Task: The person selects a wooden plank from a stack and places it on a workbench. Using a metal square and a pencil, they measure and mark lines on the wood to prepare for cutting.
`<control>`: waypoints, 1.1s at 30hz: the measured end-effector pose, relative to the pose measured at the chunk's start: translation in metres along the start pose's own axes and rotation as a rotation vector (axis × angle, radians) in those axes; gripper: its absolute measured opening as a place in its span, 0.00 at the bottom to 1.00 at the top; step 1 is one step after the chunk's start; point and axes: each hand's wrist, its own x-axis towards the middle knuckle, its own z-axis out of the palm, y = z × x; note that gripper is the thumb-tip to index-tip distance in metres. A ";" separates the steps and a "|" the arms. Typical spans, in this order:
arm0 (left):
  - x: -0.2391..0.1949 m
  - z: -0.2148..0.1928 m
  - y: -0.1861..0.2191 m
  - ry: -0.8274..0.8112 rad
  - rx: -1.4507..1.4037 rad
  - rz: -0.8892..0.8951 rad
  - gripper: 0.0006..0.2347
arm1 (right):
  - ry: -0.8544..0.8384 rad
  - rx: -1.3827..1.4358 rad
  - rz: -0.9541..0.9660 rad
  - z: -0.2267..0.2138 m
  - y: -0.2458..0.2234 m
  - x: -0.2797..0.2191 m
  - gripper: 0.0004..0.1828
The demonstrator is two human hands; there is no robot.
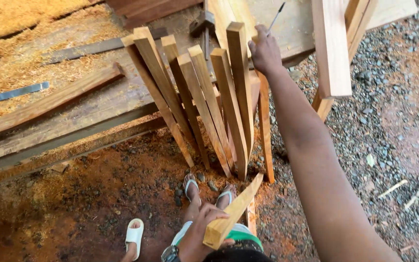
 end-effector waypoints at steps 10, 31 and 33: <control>0.005 -0.001 0.002 0.030 0.055 0.011 0.30 | -0.003 -0.229 -0.049 -0.028 0.023 -0.009 0.15; 0.167 -0.022 0.061 0.010 -0.125 0.256 0.32 | 0.520 0.514 0.028 -0.185 0.031 -0.480 0.25; 0.177 -0.023 0.066 -0.022 -0.102 0.281 0.30 | 0.557 0.544 0.025 -0.183 0.029 -0.486 0.23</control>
